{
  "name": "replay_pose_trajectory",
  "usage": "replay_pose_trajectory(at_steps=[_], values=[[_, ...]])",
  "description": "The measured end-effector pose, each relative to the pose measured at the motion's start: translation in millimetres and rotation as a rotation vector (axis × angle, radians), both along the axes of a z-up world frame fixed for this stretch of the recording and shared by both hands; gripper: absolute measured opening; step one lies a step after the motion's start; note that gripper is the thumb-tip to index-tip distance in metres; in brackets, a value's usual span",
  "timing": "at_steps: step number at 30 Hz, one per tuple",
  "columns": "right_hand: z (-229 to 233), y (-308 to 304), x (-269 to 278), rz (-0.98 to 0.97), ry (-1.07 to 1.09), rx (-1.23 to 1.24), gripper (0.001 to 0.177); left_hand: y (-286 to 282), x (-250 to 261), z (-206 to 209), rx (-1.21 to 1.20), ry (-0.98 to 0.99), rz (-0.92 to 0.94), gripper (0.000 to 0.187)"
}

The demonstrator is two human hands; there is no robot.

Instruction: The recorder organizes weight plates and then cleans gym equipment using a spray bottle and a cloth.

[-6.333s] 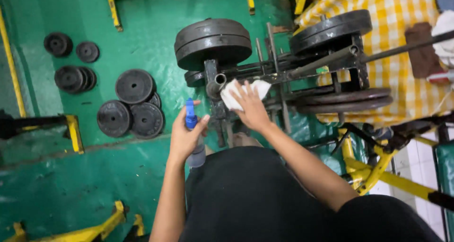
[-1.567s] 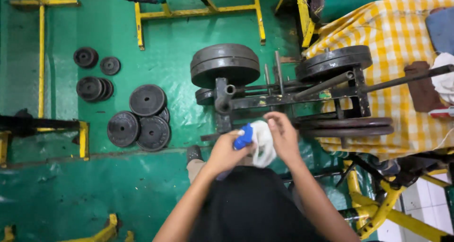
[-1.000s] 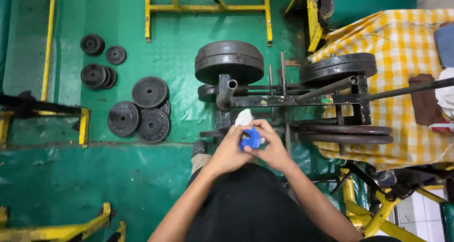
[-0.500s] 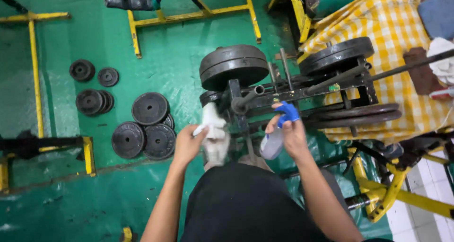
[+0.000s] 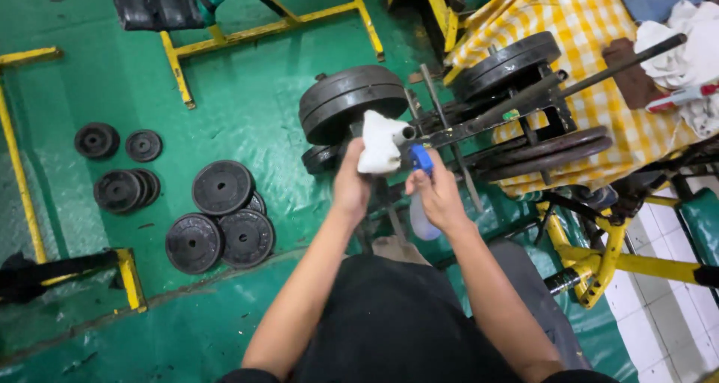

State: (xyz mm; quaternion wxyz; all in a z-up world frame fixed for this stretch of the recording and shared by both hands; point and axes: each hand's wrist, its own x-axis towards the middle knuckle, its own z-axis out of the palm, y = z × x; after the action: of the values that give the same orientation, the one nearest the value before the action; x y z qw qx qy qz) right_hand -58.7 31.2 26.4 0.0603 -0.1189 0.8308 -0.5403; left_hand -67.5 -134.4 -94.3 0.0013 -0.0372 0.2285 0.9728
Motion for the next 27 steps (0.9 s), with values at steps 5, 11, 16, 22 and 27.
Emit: replay_pose_trajectory(at_steps=[5,11,16,22,27], values=[[-5.4,9.2,-0.5,0.005,-0.020,-0.033,0.065,22.4,3.8,83.5,-0.333,0.120,0.169,0.037],[-24.4,26.4,-4.3,-0.010,-0.107,-0.353,0.071,27.0,-16.4,66.3,-1.006,0.182,0.377,0.051],[-33.2,48.2,-10.2,-0.009,-0.201,-0.419,0.070,39.5,-30.1,22.1,-1.298,0.255,0.550,0.045],[-35.4,88.8,-24.0,0.071,-0.228,-0.340,0.067,48.5,-13.5,-11.1,-1.466,0.046,0.602,0.046],[-49.5,139.0,-38.6,0.150,-0.283,-0.320,0.065,61.5,7.1,23.2,-1.571,-0.101,0.483,0.045]])
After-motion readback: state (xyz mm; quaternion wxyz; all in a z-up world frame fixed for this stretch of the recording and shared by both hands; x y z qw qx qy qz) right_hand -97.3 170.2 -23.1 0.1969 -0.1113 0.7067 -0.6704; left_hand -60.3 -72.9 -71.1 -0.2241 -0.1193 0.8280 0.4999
